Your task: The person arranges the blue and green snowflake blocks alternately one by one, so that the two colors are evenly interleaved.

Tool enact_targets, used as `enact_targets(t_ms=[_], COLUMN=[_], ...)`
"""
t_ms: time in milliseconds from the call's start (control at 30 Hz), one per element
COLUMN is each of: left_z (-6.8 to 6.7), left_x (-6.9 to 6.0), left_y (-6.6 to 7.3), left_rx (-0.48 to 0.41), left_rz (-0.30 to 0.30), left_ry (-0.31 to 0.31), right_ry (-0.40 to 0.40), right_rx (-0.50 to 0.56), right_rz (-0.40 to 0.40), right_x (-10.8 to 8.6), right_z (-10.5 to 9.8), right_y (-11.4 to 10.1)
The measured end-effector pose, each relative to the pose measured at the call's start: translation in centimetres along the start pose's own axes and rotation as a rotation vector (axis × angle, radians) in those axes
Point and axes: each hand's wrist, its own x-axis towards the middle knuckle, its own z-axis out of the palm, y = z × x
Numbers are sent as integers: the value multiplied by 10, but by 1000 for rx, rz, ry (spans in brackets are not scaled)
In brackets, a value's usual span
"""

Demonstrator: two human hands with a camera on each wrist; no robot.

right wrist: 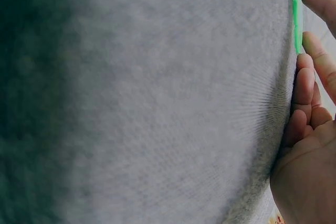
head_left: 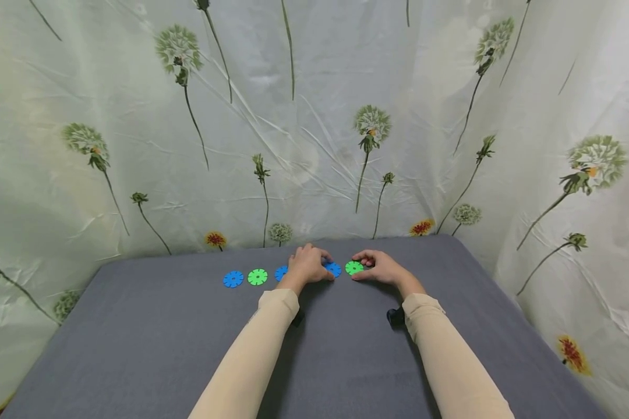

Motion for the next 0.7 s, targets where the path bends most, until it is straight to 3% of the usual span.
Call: enact_targets(t_ms=[400, 567, 700], left_z=[-3, -11, -24], left_x=[0, -4, -14], left_y=[-11, -12, -17], left_rx=[23, 2, -42], left_rz=[20, 72, 129], left_ry=[-10, -10, 28], right_ry=[-17, -8, 6], right_rx=[8, 2, 9], right_rz=[-10, -12, 0], right_x=[9, 8, 5], right_z=[3, -2, -7], right_y=[-6, -2, -3])
